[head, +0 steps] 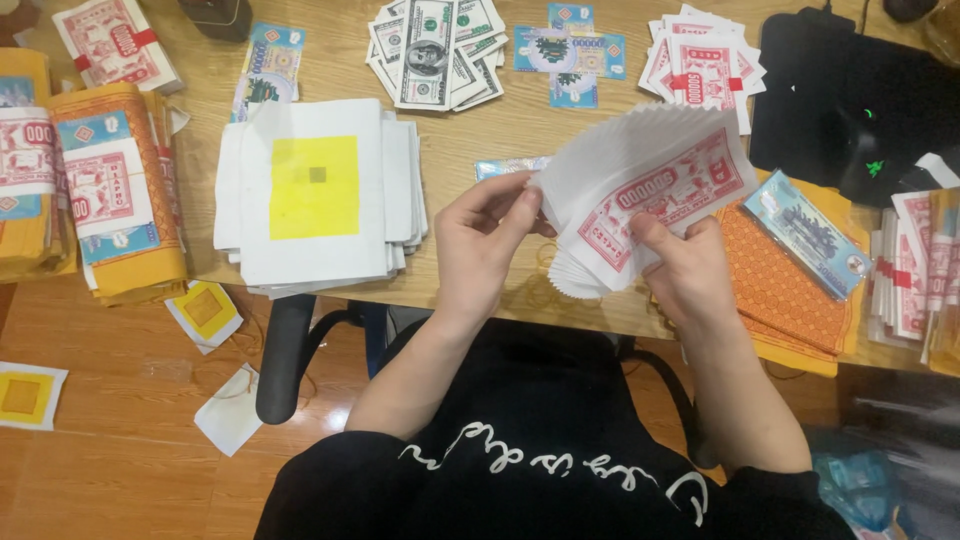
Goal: The person sorts and counts stacks of paper money on a wooden table. They handle both green US dollar bills and red Vietnamese dong bills, fanning them out and stacking them into neat piles.
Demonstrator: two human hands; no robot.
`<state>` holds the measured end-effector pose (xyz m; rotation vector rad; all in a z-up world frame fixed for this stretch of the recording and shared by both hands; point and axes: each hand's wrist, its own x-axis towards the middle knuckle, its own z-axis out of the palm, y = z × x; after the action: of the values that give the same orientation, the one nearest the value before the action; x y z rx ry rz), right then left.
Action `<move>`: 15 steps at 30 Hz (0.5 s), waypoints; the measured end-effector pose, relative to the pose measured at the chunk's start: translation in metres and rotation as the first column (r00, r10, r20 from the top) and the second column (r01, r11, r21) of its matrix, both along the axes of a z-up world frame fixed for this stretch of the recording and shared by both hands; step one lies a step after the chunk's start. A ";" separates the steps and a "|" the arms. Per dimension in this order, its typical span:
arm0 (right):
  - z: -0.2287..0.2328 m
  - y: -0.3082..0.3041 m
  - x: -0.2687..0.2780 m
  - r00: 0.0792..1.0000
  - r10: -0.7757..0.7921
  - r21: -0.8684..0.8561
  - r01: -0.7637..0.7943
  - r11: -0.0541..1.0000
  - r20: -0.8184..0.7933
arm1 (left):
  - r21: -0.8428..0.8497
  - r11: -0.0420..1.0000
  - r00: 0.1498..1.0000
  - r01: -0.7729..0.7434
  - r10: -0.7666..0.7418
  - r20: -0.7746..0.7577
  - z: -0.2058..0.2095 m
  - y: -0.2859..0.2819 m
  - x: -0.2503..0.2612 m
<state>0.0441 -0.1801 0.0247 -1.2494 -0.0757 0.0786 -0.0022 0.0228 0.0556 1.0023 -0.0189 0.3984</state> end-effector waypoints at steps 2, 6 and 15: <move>0.000 -0.001 0.001 1.000 0.006 0.012 -0.006 1.000 -0.011 | -0.020 1.000 1.000 0.005 -0.005 -0.005 0.004 -0.001 -0.001; 0.002 0.002 -0.002 1.000 -0.002 0.002 0.002 1.000 0.000 | -0.015 1.000 1.000 0.009 -0.009 -0.015 0.005 -0.001 -0.001; 0.001 0.004 -0.004 0.999 -0.010 0.016 0.011 1.000 -0.040 | -0.047 0.999 1.000 0.027 -0.028 -0.006 0.005 -0.003 -0.001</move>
<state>0.0398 -0.1765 0.0256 -1.2317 -0.0350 0.0936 -0.0027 0.0202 0.0609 0.9566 -0.0169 0.3686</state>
